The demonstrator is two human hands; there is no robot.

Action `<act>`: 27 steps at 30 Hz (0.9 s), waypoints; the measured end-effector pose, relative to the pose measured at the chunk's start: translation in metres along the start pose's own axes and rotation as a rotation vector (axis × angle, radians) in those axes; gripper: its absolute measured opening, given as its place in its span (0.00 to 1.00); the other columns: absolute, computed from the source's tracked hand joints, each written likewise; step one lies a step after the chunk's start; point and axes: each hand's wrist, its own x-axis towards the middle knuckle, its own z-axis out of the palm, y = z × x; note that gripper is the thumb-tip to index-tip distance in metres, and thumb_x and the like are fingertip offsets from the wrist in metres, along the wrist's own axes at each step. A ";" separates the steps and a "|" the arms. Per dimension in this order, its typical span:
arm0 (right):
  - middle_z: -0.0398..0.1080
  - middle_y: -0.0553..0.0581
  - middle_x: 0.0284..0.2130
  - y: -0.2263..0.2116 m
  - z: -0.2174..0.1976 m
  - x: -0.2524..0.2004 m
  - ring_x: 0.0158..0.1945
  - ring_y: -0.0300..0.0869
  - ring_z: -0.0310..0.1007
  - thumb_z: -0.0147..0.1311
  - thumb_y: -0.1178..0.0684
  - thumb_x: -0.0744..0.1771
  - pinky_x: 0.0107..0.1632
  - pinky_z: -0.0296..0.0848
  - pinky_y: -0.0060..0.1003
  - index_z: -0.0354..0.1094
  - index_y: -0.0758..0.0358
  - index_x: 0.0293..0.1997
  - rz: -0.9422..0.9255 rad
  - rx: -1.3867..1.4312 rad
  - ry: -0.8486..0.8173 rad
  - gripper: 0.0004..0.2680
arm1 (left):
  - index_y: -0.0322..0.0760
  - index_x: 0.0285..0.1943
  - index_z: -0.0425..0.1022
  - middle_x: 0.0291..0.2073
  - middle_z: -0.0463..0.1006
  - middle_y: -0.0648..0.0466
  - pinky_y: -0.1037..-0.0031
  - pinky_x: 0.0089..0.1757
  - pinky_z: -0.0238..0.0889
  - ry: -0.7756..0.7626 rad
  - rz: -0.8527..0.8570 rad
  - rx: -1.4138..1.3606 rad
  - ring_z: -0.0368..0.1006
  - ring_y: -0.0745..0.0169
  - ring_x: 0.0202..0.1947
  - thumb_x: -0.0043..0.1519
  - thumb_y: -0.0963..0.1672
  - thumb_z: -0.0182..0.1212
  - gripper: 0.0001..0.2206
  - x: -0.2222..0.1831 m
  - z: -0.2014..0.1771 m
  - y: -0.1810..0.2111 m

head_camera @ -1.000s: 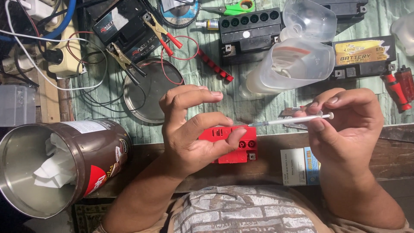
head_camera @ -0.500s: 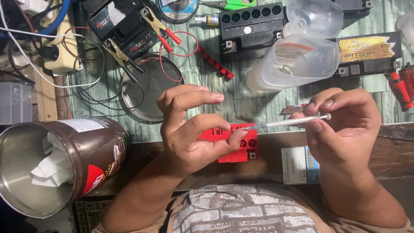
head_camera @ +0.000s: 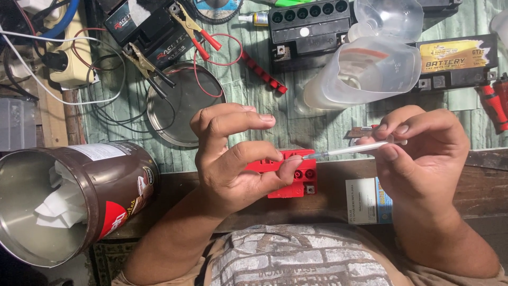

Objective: Repairing a lead-acid battery by prying open the top cover, cleaning the surface, and refilling cells with liquid using a syringe.

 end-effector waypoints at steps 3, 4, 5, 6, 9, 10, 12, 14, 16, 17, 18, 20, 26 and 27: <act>0.67 0.54 0.38 0.002 -0.002 0.000 0.43 0.34 0.74 0.61 0.56 0.67 0.50 0.90 0.39 0.62 0.56 0.42 -0.016 -0.013 -0.004 0.08 | 0.48 0.34 0.75 0.47 0.72 0.56 0.65 0.54 0.60 -0.003 0.003 0.002 0.72 0.49 0.48 0.58 0.49 0.76 0.11 -0.002 0.000 0.000; 0.67 0.54 0.38 0.003 -0.002 -0.001 0.43 0.34 0.74 0.61 0.56 0.67 0.50 0.90 0.39 0.62 0.56 0.42 -0.014 -0.013 -0.003 0.08 | 0.48 0.34 0.75 0.47 0.72 0.56 0.65 0.54 0.60 -0.004 0.002 0.002 0.72 0.49 0.48 0.58 0.49 0.76 0.11 -0.002 0.000 0.000; 0.67 0.54 0.38 0.003 -0.002 -0.001 0.44 0.35 0.73 0.61 0.56 0.67 0.51 0.90 0.40 0.61 0.56 0.43 -0.021 -0.018 -0.005 0.08 | 0.48 0.33 0.75 0.47 0.73 0.56 0.65 0.54 0.60 0.000 0.004 0.003 0.72 0.49 0.47 0.58 0.48 0.76 0.11 -0.001 0.001 0.000; 0.67 0.55 0.38 0.004 -0.002 -0.001 0.44 0.35 0.73 0.60 0.57 0.67 0.52 0.91 0.41 0.61 0.57 0.43 -0.028 -0.023 -0.006 0.08 | 0.47 0.33 0.75 0.47 0.73 0.56 0.65 0.54 0.59 0.005 0.006 0.004 0.73 0.49 0.47 0.58 0.48 0.76 0.11 -0.001 0.001 0.000; 0.67 0.55 0.38 0.004 -0.003 -0.002 0.44 0.35 0.73 0.61 0.57 0.67 0.50 0.90 0.37 0.61 0.57 0.43 -0.017 -0.014 -0.002 0.08 | 0.48 0.33 0.74 0.47 0.73 0.56 0.64 0.54 0.60 -0.001 -0.002 0.008 0.72 0.49 0.47 0.58 0.48 0.76 0.12 -0.003 0.001 0.000; 0.67 0.55 0.38 0.004 -0.002 -0.001 0.44 0.35 0.73 0.61 0.57 0.67 0.50 0.90 0.37 0.61 0.57 0.43 -0.017 -0.014 -0.002 0.08 | 0.48 0.33 0.74 0.47 0.73 0.56 0.64 0.54 0.60 -0.001 -0.002 0.008 0.72 0.49 0.47 0.58 0.48 0.76 0.12 -0.002 0.000 0.000; 0.66 0.54 0.38 0.002 -0.001 -0.002 0.44 0.34 0.72 0.61 0.55 0.67 0.50 0.90 0.37 0.61 0.56 0.42 -0.007 -0.040 0.004 0.09 | 0.46 0.34 0.74 0.47 0.72 0.56 0.65 0.54 0.61 -0.003 0.003 -0.007 0.71 0.49 0.48 0.59 0.48 0.75 0.11 -0.002 0.000 0.000; 0.67 0.55 0.38 0.003 -0.002 -0.002 0.43 0.34 0.72 0.61 0.55 0.67 0.50 0.90 0.37 0.61 0.56 0.42 -0.009 -0.032 -0.003 0.09 | 0.46 0.33 0.74 0.47 0.72 0.56 0.65 0.54 0.60 -0.003 0.009 -0.005 0.71 0.49 0.47 0.59 0.48 0.75 0.11 -0.002 0.000 -0.001; 0.67 0.56 0.37 0.003 -0.002 -0.001 0.43 0.35 0.73 0.61 0.56 0.67 0.50 0.90 0.36 0.61 0.57 0.43 -0.010 -0.022 -0.010 0.09 | 0.47 0.33 0.74 0.46 0.73 0.56 0.65 0.53 0.59 -0.003 0.014 -0.004 0.72 0.50 0.47 0.58 0.47 0.76 0.12 -0.002 0.000 -0.001; 0.67 0.56 0.37 0.003 -0.002 -0.001 0.43 0.34 0.73 0.61 0.55 0.67 0.51 0.90 0.36 0.61 0.57 0.42 -0.011 -0.024 -0.007 0.09 | 0.48 0.32 0.74 0.46 0.72 0.56 0.65 0.54 0.59 -0.004 0.012 -0.015 0.71 0.50 0.47 0.58 0.47 0.76 0.12 -0.003 0.000 -0.001; 0.67 0.56 0.38 0.003 -0.001 -0.001 0.42 0.34 0.73 0.62 0.55 0.67 0.51 0.90 0.37 0.61 0.56 0.42 -0.011 -0.025 -0.004 0.09 | 0.48 0.32 0.74 0.46 0.72 0.56 0.66 0.54 0.59 -0.006 0.011 -0.027 0.70 0.50 0.48 0.58 0.47 0.76 0.12 -0.003 0.000 -0.002; 0.67 0.54 0.37 0.002 0.001 -0.002 0.42 0.34 0.73 0.61 0.54 0.67 0.51 0.89 0.37 0.61 0.56 0.42 -0.012 -0.031 0.003 0.09 | 0.50 0.32 0.74 0.47 0.72 0.57 0.66 0.54 0.59 -0.007 0.002 -0.029 0.70 0.50 0.48 0.58 0.47 0.76 0.11 -0.004 0.000 -0.001; 0.68 0.53 0.37 0.002 0.000 -0.002 0.42 0.34 0.73 0.62 0.54 0.66 0.50 0.89 0.36 0.62 0.56 0.42 -0.004 -0.007 -0.001 0.09 | 0.52 0.33 0.75 0.47 0.72 0.59 0.66 0.55 0.57 -0.005 0.009 -0.028 0.69 0.51 0.48 0.59 0.48 0.75 0.09 -0.006 0.001 -0.002; 0.67 0.53 0.37 0.002 0.000 -0.002 0.43 0.34 0.73 0.62 0.55 0.66 0.50 0.89 0.36 0.62 0.56 0.42 -0.002 -0.008 0.000 0.08 | 0.52 0.33 0.76 0.47 0.72 0.59 0.67 0.55 0.57 -0.002 0.014 -0.031 0.68 0.52 0.49 0.59 0.48 0.74 0.09 -0.007 0.001 -0.003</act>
